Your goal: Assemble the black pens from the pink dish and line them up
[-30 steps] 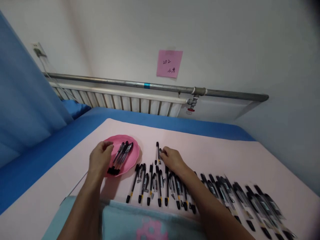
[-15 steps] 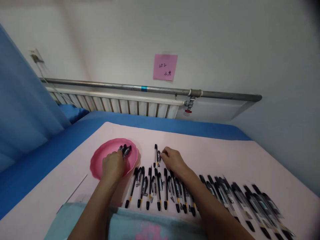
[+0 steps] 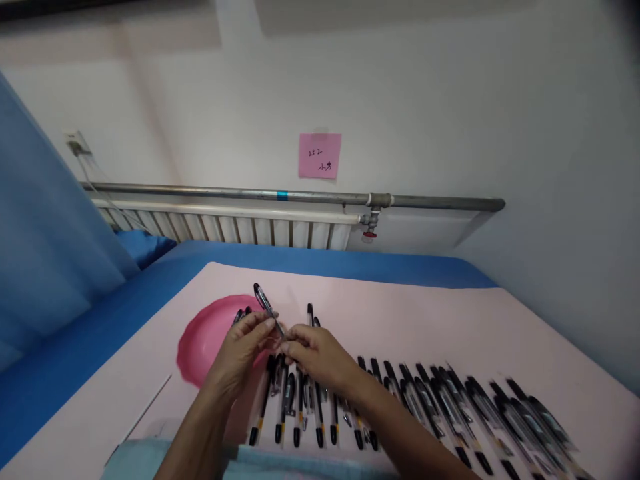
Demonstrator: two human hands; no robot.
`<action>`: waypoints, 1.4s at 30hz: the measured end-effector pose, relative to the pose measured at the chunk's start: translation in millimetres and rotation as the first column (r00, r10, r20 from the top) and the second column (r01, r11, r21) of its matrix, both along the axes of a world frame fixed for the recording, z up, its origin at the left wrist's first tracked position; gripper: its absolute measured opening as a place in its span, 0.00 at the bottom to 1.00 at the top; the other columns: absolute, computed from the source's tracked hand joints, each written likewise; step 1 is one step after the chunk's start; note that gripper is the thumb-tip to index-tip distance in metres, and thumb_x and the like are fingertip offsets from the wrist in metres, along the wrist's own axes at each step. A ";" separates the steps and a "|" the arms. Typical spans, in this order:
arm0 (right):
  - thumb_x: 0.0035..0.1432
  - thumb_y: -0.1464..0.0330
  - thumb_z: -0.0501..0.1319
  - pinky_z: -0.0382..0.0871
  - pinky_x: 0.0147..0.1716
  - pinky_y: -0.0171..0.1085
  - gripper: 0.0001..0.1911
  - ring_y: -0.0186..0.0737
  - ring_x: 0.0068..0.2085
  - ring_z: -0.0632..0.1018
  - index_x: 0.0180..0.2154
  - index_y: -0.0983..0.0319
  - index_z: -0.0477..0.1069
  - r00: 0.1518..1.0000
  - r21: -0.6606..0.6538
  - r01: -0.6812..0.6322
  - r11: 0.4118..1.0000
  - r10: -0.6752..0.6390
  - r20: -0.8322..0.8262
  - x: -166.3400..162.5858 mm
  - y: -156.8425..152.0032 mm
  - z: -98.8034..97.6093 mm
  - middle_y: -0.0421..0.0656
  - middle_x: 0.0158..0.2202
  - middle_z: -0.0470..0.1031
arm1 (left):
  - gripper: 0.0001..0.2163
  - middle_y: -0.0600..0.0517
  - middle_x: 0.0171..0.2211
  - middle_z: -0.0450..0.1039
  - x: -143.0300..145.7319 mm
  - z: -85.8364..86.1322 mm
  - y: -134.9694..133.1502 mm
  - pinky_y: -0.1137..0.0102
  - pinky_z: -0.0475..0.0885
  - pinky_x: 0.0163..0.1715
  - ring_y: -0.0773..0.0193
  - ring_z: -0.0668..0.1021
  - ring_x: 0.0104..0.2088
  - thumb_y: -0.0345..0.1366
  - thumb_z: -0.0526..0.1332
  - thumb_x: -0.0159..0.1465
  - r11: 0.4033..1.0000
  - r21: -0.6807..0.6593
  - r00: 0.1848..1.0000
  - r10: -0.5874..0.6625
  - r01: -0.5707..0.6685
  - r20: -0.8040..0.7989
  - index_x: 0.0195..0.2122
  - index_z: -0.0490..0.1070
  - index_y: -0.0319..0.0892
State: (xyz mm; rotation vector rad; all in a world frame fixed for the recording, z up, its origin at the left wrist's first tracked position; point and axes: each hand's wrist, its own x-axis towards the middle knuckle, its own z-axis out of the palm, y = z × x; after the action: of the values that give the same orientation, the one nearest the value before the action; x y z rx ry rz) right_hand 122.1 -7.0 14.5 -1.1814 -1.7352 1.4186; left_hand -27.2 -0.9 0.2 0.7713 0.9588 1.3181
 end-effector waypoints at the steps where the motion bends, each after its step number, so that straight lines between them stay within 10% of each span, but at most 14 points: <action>1: 0.53 0.70 0.56 0.59 0.25 0.29 0.05 0.29 0.23 0.67 0.28 0.63 0.69 1.000 -0.005 -0.002 1.000 0.002 0.009 1.8 1.1 -1.2 0.36 0.22 0.68 | 0.13 0.48 0.31 0.75 -1.2 1.5 0.7 0.72 0.69 0.29 0.66 0.75 0.29 0.36 0.67 0.49 1.000 -0.002 0.999 0.025 -0.025 0.022 0.34 0.73 0.37; 15: 0.47 0.71 0.58 0.57 0.22 0.29 0.02 0.31 0.24 0.68 0.25 0.63 0.69 0.975 -0.019 -0.124 0.992 0.126 0.186 10.3 0.9 -1.8 0.38 0.21 0.69 | 0.01 0.52 0.24 0.73 -46.3 4.8 17.3 0.71 0.72 0.32 0.67 0.76 0.28 0.28 0.60 0.52 0.852 -0.126 0.815 0.522 -0.507 0.250 0.26 0.69 0.38; 28: 0.52 0.67 0.55 0.51 0.15 0.26 0.06 0.24 0.17 0.60 0.28 0.63 0.67 0.980 -0.261 -0.176 0.949 0.142 -0.142 10.2 -0.3 6.4 0.35 0.20 0.65 | 0.07 0.59 0.19 0.55 -23.8 6.2 6.1 0.81 0.51 0.11 0.79 0.55 0.14 0.33 0.62 0.55 0.999 0.019 0.946 -0.044 0.040 0.322 0.34 0.70 0.36; 42: 0.45 0.70 0.62 0.58 0.21 0.28 0.06 0.27 0.23 0.68 0.27 0.63 0.65 0.991 -0.167 -0.029 0.986 0.007 -0.133 1.1 -2.4 -2.1 0.37 0.23 0.68 | 0.08 0.58 0.17 0.55 -17.4 -1.5 11.3 0.80 0.50 0.13 0.78 0.57 0.16 0.35 0.66 0.51 0.991 0.079 0.971 0.087 -0.107 0.223 0.26 0.70 0.35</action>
State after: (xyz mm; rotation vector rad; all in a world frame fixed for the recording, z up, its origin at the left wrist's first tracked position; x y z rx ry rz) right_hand 123.2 -9.4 12.4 -1.1324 -1.5638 1.6433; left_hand -44.6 10.4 -1.3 0.6383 0.7721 1.5065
